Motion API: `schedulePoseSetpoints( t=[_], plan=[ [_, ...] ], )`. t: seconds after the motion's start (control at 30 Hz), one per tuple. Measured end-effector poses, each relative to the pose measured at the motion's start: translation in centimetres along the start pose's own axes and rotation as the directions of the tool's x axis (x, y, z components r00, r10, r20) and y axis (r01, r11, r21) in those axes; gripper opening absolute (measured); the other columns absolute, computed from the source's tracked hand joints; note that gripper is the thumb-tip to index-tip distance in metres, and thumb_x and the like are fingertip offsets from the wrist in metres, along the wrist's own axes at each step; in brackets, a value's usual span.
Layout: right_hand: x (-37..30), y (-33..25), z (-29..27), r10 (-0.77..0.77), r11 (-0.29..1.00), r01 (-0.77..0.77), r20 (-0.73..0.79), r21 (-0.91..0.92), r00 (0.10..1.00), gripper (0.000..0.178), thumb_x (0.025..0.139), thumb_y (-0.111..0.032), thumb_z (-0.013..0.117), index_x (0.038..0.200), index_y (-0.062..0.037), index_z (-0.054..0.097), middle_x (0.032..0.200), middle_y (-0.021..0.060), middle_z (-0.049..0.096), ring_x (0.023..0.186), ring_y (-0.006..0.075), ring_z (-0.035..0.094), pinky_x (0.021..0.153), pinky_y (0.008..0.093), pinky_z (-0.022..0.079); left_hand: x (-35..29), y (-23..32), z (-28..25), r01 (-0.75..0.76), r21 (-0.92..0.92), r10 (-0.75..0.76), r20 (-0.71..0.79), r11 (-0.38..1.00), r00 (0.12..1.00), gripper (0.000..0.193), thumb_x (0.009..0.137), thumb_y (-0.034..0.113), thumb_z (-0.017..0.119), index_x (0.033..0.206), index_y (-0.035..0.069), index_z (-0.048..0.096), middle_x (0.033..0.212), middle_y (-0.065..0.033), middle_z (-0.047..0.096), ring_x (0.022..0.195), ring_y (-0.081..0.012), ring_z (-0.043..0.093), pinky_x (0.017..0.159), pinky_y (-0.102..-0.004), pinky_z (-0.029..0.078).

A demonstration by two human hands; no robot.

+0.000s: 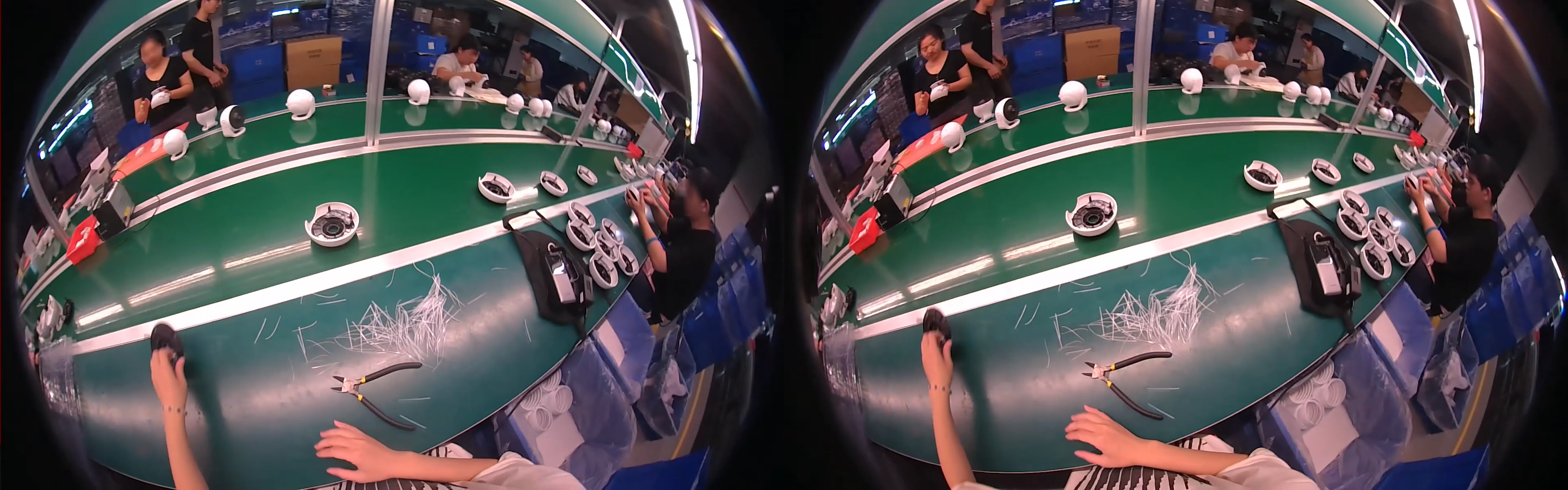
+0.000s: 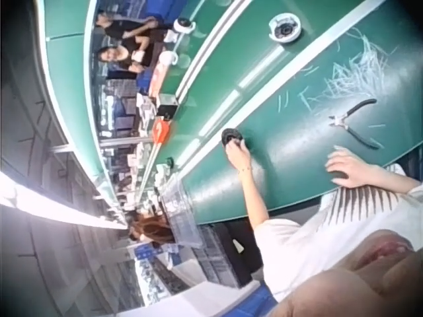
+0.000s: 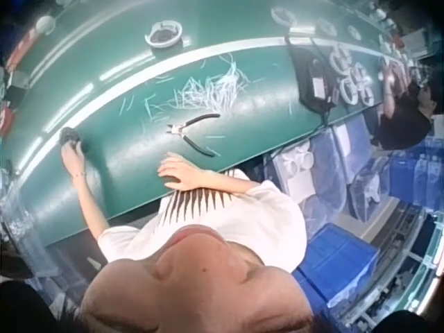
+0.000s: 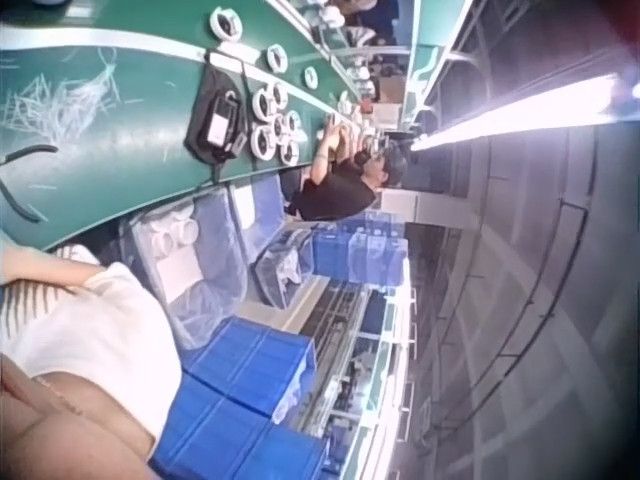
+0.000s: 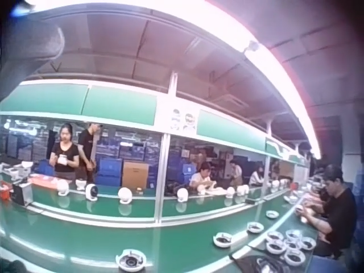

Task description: Assembling electronic components and plastic housings on a factory production line.

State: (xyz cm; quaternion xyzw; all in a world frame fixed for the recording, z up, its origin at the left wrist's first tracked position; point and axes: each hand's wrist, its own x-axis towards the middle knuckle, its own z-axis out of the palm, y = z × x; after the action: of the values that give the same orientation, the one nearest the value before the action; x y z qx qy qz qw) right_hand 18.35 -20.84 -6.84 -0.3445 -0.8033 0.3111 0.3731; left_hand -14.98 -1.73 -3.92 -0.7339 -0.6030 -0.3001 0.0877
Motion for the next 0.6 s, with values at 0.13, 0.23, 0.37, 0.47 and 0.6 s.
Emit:
schedulePoseSetpoints(
  t=[0.13, 0.23, 0.37, 0.47, 0.6],
  plan=[
    [-0.9, -2.4, -1.1, 0.005, 0.974, -0.038, 0.143, 0.226, 0.990, 0.034, 0.079, -0.023, 0.057, 0.104, -0.0014, 0.051, 0.109, 0.0130, 0.050, 0.113, 0.0291, 0.041, 0.102, 0.0452, 0.023, -4.8, -5.0, -1.5, 0.093, 0.105, -0.107, 0.129, 0.990, 0.986, 0.021, 0.072, 0.005, 0.059, 0.088, 0.002, 0.045, 0.086, -0.0149, 0.048, 0.083, -0.0333, 0.047, 0.070, -0.0393, 0.040],
    [-1.1, -5.7, -3.8, -0.022, 0.984, 0.022, 0.001, 0.179, 1.000, 0.032, 0.073, -0.016, 0.063, 0.100, -0.0010, 0.056, 0.095, 0.0131, 0.057, 0.097, 0.0287, 0.052, 0.093, 0.0426, 0.035, -4.8, -4.3, -2.7, 0.101, 0.104, -0.114, 0.127, 0.989, 0.985, 0.021, 0.071, 0.005, 0.060, 0.085, 0.002, 0.045, 0.086, -0.0149, 0.047, 0.083, -0.0339, 0.046, 0.070, -0.0409, 0.039],
    [-2.3, -9.2, -6.3, -0.005, 0.986, 0.028, -0.139, 0.163, 0.990, 0.029, 0.069, -0.016, 0.066, 0.094, -0.0013, 0.059, 0.079, 0.0091, 0.059, 0.076, 0.0243, 0.058, 0.086, 0.0431, 0.041, -3.8, -1.0, -3.4, 0.312, 0.395, -0.366, 0.067, 0.864, 0.928, 0.069, 0.063, 0.025, 0.072, 0.118, 0.003, 0.037, 0.128, -0.0174, 0.033, 0.119, -0.0361, 0.030, 0.087, -0.0462, 0.038],
    [-5.7, -10.9, -6.4, -0.006, 0.935, 0.050, -0.127, 0.350, 0.992, 0.027, 0.068, -0.011, 0.066, 0.092, -0.0010, 0.059, 0.078, 0.0093, 0.059, 0.074, 0.0254, 0.058, 0.078, 0.0385, 0.045, -3.2, 6.8, -4.7, 0.062, 0.264, -0.051, -0.048, 0.962, 0.998, 0.066, 0.064, 0.023, 0.070, 0.118, 0.003, 0.038, 0.133, -0.0185, 0.027, 0.123, -0.0396, 0.023, 0.093, -0.0497, 0.029],
    [-8.3, -10.0, -7.1, -0.039, 0.956, 0.126, -0.310, 0.266, 0.950, 0.030, 0.066, -0.010, 0.069, 0.092, -0.0015, 0.058, 0.079, 0.0102, 0.059, 0.075, 0.0264, 0.057, 0.071, 0.0395, 0.045, -4.7, 21.5, -1.9, -0.317, -0.094, 0.326, 0.112, 0.944, 0.939, 0.058, 0.065, 0.021, 0.067, 0.115, 0.007, 0.041, 0.135, -0.0196, 0.025, 0.126, -0.0421, 0.017, 0.097, -0.0572, 0.016]
  ],
)
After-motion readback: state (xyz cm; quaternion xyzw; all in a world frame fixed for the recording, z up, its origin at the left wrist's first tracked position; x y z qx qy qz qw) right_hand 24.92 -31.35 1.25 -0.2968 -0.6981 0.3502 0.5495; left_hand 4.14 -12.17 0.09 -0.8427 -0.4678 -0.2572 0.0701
